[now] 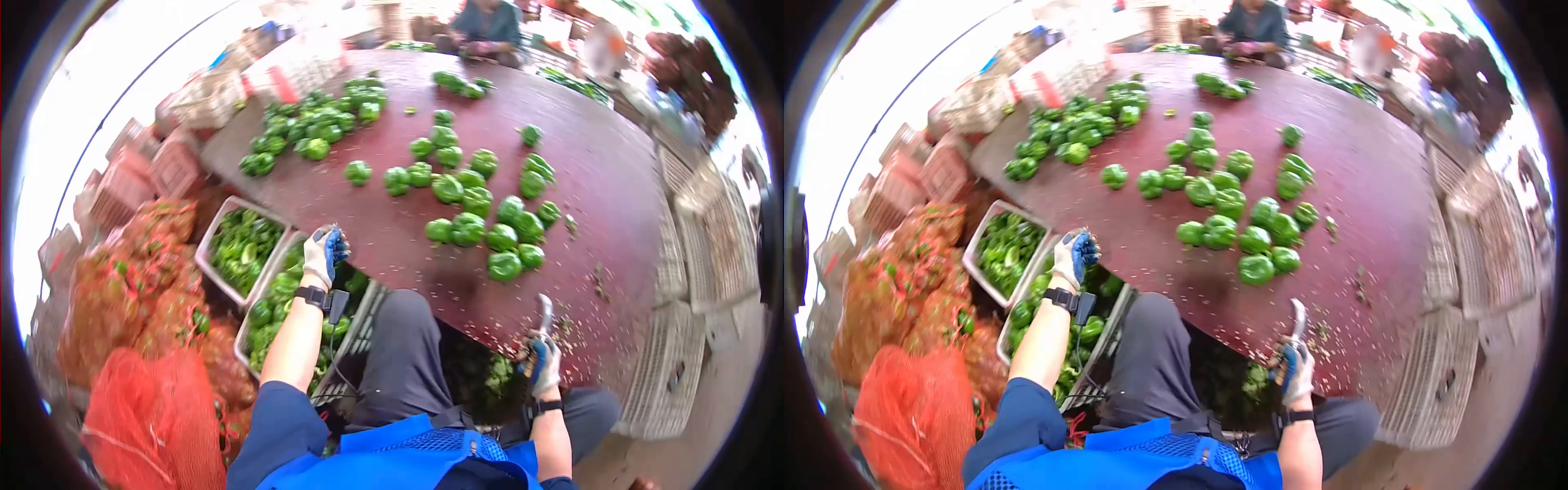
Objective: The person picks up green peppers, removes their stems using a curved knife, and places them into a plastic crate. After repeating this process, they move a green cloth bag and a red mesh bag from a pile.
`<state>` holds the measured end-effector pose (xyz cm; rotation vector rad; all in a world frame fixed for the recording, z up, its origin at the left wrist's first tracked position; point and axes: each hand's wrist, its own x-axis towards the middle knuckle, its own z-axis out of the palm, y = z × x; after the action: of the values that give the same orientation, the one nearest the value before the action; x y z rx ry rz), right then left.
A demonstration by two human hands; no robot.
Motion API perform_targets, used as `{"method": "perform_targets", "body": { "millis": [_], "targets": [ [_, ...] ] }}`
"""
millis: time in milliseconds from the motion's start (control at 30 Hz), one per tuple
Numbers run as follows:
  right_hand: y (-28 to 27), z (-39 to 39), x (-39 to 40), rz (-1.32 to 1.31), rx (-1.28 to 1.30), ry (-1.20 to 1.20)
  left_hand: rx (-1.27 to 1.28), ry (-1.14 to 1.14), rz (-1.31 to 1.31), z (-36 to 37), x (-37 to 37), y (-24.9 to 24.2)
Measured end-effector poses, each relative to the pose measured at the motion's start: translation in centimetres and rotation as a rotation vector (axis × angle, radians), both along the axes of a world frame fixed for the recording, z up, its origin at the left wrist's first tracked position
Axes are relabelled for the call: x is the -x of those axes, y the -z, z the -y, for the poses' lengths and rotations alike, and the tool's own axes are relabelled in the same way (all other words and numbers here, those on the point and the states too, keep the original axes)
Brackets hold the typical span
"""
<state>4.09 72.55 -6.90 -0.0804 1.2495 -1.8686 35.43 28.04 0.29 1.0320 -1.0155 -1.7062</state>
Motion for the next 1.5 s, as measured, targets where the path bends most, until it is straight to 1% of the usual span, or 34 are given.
{"method": "perform_targets", "body": {
  "millis": [67,100,133,200,267,333,400,467,500,533,600,633,733,767,800,900,967,1000,1033,1067,1100,1133,1167,1200,1267,1300,1333,1400,1433,1467,1500],
  "targets": [
    [0.7,0.0,0.1,-0.079,-0.105,-0.035,0.065,0.191,0.103,-1.1,5.3,-0.9],
    [0.7,-0.6,0.1,-0.066,-0.132,-0.020,0.207,0.342,0.248,-2.5,10.0,-1.1],
    [0.4,0.1,-0.1,-0.059,-0.151,-0.038,0.356,0.459,0.386,-3.8,13.2,-1.1],
    [-0.9,0.7,-0.2,-0.050,-0.253,-0.053,0.686,0.524,0.585,-5.9,18.0,0.0],
    [-0.3,0.5,0.0,-0.044,-0.208,-0.030,1.135,0.487,0.953,-8.9,21.7,-2.2],
    [-1.0,0.4,0.0,-0.076,-0.206,-0.058,1.224,0.667,1.356,-10.5,24.5,-2.5],
    [-0.9,0.2,0.1,-0.071,-0.205,-0.046,1.317,0.723,1.629,-10.8,26.5,-1.7],
    [-1.6,0.1,0.1,-0.065,-0.205,-0.060,1.382,0.567,1.604,-8.7,27.1,1.6],
    [-1.7,-0.1,0.2,-0.063,-0.193,-0.060,1.299,0.624,1.604,-8.5,27.3,1.2],
    [-1.9,-0.2,0.2,-0.055,-0.191,-0.047,1.289,0.637,1.588,-8.2,27.3,0.8],
    [-2.7,-0.2,0.2,-0.056,-0.156,-0.062,1.310,0.631,1.500,-8.4,26.8,0.2],
    [-3.4,-0.1,0.3,-0.045,-0.166,-0.065,1.344,0.580,1.440,-8.2,26.4,0.7],
    [-2.8,0.0,0.2,-0.073,-0.168,-0.061,1.346,0.546,1.122,-8.4,24.9,0.6],
    [-2.7,0.0,0.2,-0.081,-0.174,-0.055,1.297,0.516,0.959,-8.6,24.4,0.6],
    [-2.4,0.1,0.2,-0.078,-0.174,-0.044,1.320,0.485,0.866,-9.4,24.1,-0.3],
    [-2.2,0.0,0.1,-0.059,-0.159,-0.035,1.417,0.628,0.588,-12.9,23.0,-3.0],
    [-2.5,0.3,0.1,-0.020,-0.168,-0.027,1.451,0.814,0.540,-16.3,22.5,-3.5],
    [-2.1,0.3,0.2,0.021,-0.156,-0.020,1.481,0.901,0.509,-18.0,22.4,-3.2],
    [-1.2,0.3,0.2,0.080,-0.077,-0.001,1.510,1.007,0.478,-19.3,22.5,-2.2],
    [-0.4,0.6,0.2,0.091,-0.109,-0.003,1.537,1.114,0.446,-20.5,22.5,-1.1],
    [-0.4,0.5,0.2,0.119,-0.106,-0.004,1.516,1.190,0.499,-21.8,22.5,-0.6],
    [-0.5,0.4,0.2,0.144,-0.100,-0.008,1.508,1.194,0.492,-22.9,22.7,-0.4],
    [0.7,0.6,0.1,0.104,-0.138,0.004,1.423,1.172,0.476,-23.4,22.6,-0.3],
    [0.1,0.4,0.0,0.105,-0.142,0.012,1.340,1.150,0.462,-24.0,22.7,-1.1],
    [-1.1,0.2,0.0,-0.005,-0.227,-0.054,1.050,1.102,0.339,-24.0,22.3,0.3],
    [-2.1,0.2,-0.1,-0.031,-0.258,-0.068,1.092,1.035,0.364,-24.0,22.1,1.8],
    [-2.0,0.2,-0.1,-0.030,-0.257,-0.069,1.093,1.034,0.367,-24.4,21.8,2.2],
    [-1.9,0.3,-0.2,-0.091,-0.237,-0.074,0.912,0.863,0.450,-25.4,21.4,3.0],
    [-2.3,0.2,-0.1,-0.146,-0.319,-0.120,0.913,0.776,0.455,-26.1,21.3,3.1],
    [-2.1,0.1,-0.2,-0.143,-0.319,-0.120,0.912,0.777,0.457,-26.6,21.3,3.9],
    [-2.0,0.1,-0.2,-0.236,-0.368,-0.142,0.799,0.753,0.464,-27.1,21.5,4.2]
  ]
}}
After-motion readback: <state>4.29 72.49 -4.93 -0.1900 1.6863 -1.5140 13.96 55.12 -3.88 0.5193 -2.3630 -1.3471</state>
